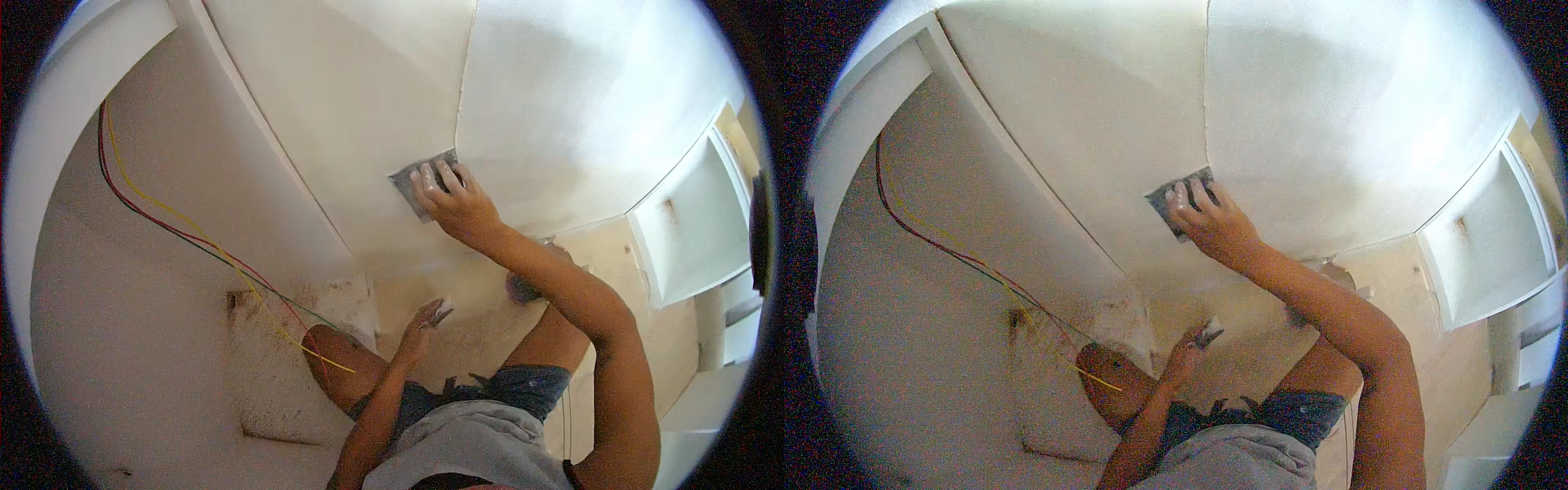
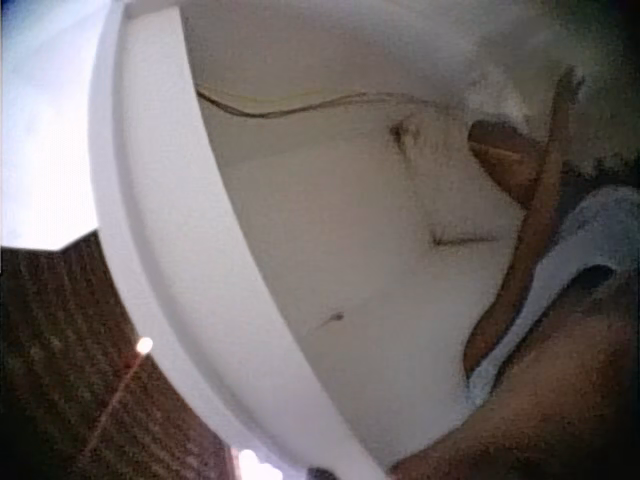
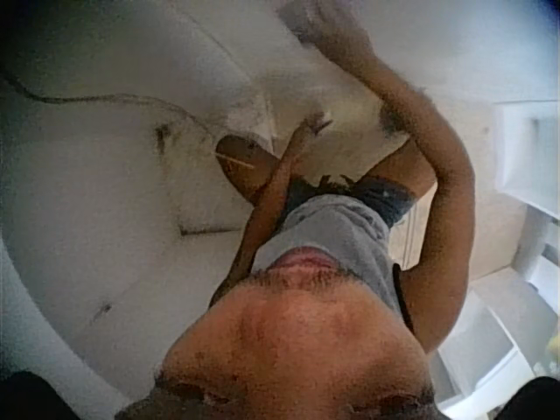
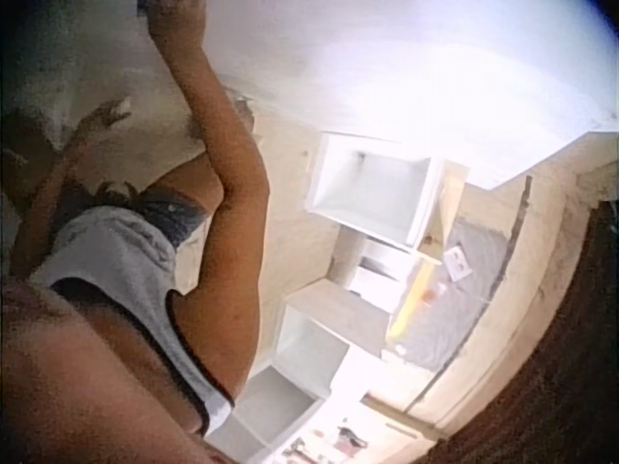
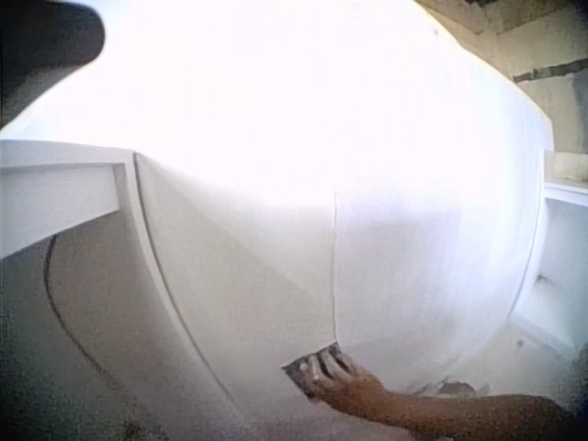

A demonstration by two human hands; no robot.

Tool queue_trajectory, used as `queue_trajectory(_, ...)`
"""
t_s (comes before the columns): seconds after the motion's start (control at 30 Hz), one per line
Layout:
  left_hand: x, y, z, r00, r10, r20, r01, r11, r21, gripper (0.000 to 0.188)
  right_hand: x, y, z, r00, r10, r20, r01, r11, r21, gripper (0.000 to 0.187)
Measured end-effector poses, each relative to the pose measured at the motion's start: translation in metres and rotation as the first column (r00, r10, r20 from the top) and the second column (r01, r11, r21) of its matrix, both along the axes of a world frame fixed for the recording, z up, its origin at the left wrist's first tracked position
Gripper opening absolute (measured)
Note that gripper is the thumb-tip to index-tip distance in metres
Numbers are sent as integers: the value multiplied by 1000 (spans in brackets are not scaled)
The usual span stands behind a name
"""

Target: Applying joint compound to a drywall corner using two putty knives.

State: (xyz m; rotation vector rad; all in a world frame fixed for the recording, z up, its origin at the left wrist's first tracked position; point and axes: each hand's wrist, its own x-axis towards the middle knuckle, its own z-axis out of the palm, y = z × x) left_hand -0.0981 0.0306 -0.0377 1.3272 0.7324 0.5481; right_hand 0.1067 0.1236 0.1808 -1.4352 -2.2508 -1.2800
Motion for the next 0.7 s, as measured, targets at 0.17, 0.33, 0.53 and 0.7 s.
queue_trajectory(0.17,-6,6,-6,997,60,-51,-49,978,205,51,14,2,-45,998,-16,67,18,999,-35,55)
queue_trajectory(0.33,2,10,40,756,508,412,-98,711,-697,43,9,-18,-68,980,-158,-125,115,949,-293,55)
queue_trajectory(0.53,-14,24,82,619,555,556,151,611,-777,35,-31,-106,5,458,-56,-887,-543,772,-330,67)
queue_trajectory(0.7,11,21,161,742,438,508,32,733,-680,30,-18,-140,-46,282,41,-958,-664,730,-164,75)
